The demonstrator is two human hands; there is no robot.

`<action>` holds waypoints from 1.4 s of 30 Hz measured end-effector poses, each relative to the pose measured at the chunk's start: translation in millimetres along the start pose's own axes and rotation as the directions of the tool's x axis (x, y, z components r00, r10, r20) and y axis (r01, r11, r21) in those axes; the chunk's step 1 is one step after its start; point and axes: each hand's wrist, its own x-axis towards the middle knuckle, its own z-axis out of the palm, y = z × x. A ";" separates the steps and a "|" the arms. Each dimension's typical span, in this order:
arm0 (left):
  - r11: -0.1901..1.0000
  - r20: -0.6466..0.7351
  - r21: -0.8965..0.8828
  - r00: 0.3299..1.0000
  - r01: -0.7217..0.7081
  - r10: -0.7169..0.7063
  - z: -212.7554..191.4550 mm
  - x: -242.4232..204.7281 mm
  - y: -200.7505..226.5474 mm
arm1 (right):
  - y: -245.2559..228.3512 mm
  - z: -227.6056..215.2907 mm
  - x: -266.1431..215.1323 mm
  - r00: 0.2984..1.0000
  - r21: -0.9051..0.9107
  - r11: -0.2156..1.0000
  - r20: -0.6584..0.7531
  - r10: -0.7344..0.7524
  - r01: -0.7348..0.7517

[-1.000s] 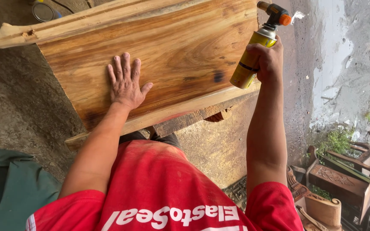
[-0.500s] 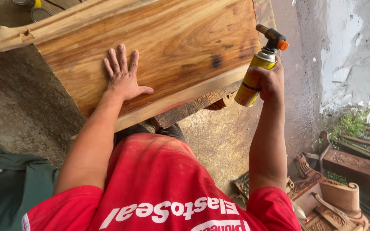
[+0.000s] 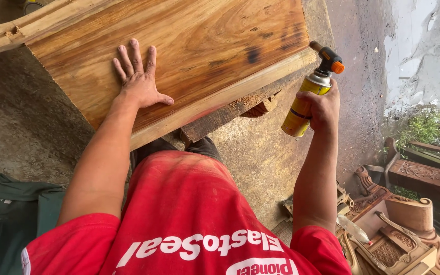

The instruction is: The person attaches a torch head to a gas canister and moves the flame across the surface of a wooden board. They then apply the flame to the edges of a smaller wooden piece before resuming the torching of the board.

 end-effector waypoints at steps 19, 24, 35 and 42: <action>1.000 -0.017 0.000 0.999 -0.032 0.032 5.3 2.4 -6.6 | 12.1 45.1 -52.8 0.991 0.030 0.997 0.118 0.067 -0.071; 0.999 -0.005 0.002 0.999 -0.047 0.047 2.5 2.6 -5.6 | 9.1 56.3 -60.4 0.986 0.001 0.999 0.159 0.054 -0.055; 0.999 0.008 -0.001 0.999 -0.041 0.041 3.8 0.6 -6.5 | -5.7 38.6 -36.7 0.995 -0.095 0.991 -0.051 0.089 -0.094; 0.999 0.017 -0.006 0.999 -0.032 0.032 -7.9 -6.7 -0.1 | -10.7 28.4 -19.0 0.993 -0.044 0.998 -0.113 0.046 -0.051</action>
